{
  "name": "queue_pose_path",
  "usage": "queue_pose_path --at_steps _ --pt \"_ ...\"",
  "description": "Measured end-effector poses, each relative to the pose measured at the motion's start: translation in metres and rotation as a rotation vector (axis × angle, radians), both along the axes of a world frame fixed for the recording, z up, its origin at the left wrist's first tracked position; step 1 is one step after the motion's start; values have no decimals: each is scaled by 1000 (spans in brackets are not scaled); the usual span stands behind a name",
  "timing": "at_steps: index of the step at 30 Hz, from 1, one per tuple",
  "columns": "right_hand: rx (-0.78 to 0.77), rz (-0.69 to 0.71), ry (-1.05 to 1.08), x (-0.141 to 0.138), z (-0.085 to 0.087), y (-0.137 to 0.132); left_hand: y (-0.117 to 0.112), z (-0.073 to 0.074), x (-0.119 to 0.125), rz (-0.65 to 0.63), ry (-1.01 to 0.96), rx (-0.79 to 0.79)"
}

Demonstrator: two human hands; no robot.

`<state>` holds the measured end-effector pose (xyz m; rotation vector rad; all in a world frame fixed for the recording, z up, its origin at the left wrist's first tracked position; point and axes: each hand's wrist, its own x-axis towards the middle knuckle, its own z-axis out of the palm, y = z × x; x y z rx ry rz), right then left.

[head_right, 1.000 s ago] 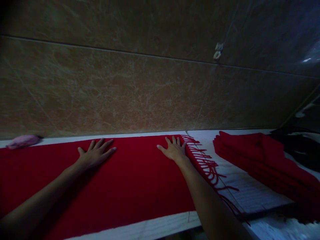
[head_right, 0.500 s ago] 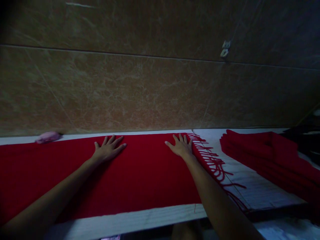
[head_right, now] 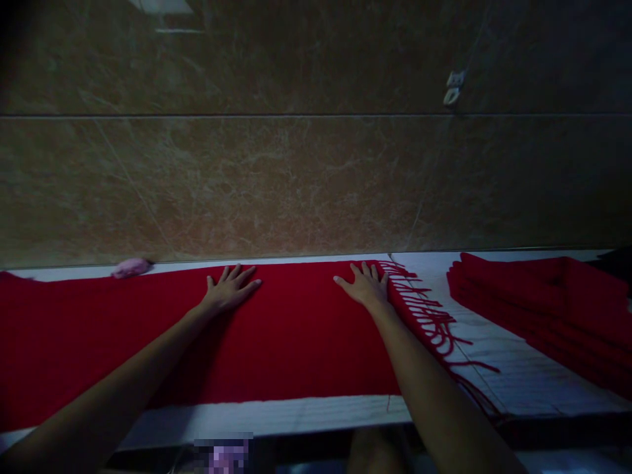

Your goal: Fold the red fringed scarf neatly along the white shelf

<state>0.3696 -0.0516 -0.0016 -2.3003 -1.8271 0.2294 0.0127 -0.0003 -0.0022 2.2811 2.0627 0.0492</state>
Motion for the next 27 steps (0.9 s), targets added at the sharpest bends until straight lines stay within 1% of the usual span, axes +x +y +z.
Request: queue_pose_path --at_steps 5,10,16,27 --pt "14 -1 15 1 -1 1 -1 1 1 5 2 6" --pt "21 -6 -23 1 0 -1 -2 3 2 16 -1 -11" --pt "1 -4 -27 2 1 -3 -4 4 3 26 -41 -23" --pt "40 14 -50 4 -5 -2 -6 5 4 17 -47 -22"
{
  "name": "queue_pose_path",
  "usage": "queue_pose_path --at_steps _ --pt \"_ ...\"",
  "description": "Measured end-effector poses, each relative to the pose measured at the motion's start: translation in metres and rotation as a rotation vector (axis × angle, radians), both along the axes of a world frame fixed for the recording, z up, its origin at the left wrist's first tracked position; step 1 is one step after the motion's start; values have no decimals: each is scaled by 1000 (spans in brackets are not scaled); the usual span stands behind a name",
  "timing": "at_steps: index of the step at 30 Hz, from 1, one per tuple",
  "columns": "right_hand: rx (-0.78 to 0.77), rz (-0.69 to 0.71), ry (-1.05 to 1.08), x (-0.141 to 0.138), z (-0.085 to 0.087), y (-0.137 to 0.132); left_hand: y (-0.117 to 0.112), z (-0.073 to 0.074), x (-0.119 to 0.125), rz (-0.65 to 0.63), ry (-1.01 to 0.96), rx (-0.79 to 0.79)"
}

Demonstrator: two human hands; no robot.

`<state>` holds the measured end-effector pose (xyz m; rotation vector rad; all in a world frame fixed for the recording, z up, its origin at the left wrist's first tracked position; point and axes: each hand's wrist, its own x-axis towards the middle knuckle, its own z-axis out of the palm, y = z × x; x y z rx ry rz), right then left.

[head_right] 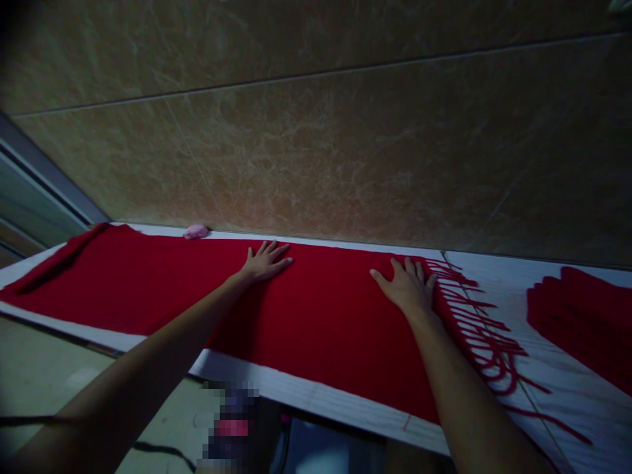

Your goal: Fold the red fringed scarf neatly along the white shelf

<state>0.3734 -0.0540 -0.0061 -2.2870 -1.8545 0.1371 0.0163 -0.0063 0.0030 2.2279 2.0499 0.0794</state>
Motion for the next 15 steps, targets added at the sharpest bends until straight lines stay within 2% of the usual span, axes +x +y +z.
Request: queue_pose_path --at_steps 9,15 --pt "40 1 1 2 -4 2 0 -1 -1 -11 -15 10" --pt "289 71 39 10 -5 9 4 -6 -4 -25 -27 28"
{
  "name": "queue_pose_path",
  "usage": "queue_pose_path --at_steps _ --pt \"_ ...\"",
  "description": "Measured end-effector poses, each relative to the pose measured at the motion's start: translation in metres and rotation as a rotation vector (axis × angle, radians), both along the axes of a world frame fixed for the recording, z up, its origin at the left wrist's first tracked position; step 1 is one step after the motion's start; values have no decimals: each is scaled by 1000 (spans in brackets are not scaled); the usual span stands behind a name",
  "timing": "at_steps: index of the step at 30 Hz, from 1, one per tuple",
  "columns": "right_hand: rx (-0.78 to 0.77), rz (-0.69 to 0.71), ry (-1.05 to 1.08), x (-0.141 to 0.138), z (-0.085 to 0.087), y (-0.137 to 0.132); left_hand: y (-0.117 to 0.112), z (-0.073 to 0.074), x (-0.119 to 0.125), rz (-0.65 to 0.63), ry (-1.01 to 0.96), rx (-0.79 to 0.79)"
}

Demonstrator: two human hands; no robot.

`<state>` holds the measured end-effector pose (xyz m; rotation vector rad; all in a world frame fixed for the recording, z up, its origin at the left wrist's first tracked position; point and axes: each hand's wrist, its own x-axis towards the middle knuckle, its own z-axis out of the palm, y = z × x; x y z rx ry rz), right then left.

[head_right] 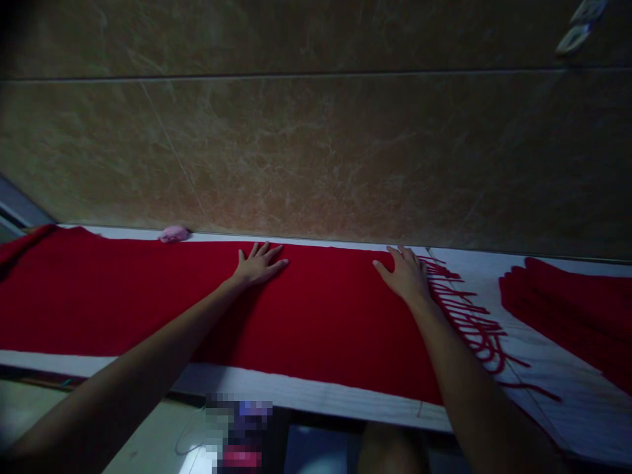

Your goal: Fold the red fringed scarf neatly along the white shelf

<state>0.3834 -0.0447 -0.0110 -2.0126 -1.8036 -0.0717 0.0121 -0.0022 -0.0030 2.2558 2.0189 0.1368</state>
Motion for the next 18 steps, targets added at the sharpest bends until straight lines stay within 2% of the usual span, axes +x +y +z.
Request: queue_pose_path --at_steps 5,18 --pt "96 52 -7 6 -8 6 2 -4 -2 -18 -24 24" --pt "43 100 -126 7 -13 11 -2 -2 -9 -61 -109 58"
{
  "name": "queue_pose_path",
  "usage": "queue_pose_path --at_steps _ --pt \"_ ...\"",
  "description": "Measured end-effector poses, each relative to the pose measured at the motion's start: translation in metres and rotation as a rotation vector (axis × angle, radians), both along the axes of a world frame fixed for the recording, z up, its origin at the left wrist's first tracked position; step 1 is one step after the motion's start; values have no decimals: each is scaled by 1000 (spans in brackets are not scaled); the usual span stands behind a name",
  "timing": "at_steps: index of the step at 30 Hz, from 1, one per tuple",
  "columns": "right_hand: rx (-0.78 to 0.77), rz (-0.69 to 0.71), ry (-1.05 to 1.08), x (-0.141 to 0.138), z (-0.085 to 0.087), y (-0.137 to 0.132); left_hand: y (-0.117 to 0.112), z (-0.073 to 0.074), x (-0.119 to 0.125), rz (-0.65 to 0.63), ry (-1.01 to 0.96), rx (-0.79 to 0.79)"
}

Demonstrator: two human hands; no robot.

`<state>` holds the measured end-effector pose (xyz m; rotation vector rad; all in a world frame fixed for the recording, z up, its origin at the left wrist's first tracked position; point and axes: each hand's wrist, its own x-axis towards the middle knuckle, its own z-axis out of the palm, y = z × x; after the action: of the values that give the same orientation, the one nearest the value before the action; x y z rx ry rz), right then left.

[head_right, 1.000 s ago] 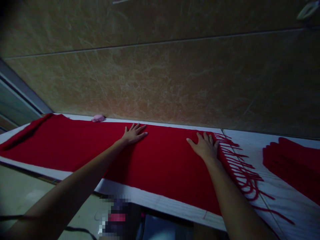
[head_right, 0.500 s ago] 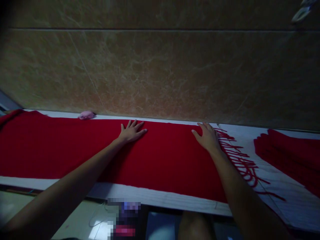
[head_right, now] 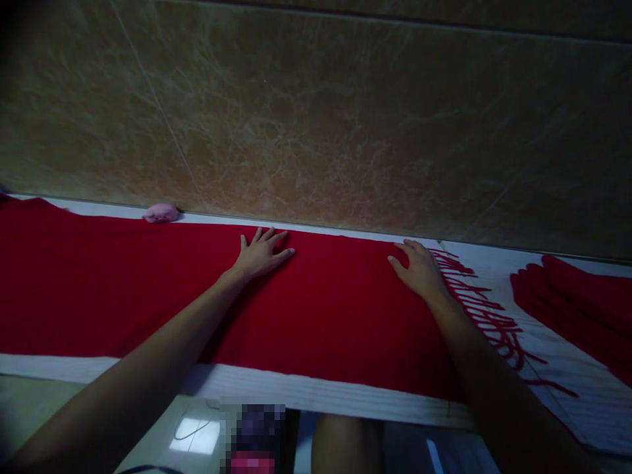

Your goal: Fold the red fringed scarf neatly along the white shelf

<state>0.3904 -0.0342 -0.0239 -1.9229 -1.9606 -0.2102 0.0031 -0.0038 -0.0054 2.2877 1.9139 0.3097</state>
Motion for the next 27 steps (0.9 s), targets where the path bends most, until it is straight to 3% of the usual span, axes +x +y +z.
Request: queue_pose_path --at_steps 27 --pt "-26 92 46 6 -2 6 -1 0 -4 -12 33 -8"
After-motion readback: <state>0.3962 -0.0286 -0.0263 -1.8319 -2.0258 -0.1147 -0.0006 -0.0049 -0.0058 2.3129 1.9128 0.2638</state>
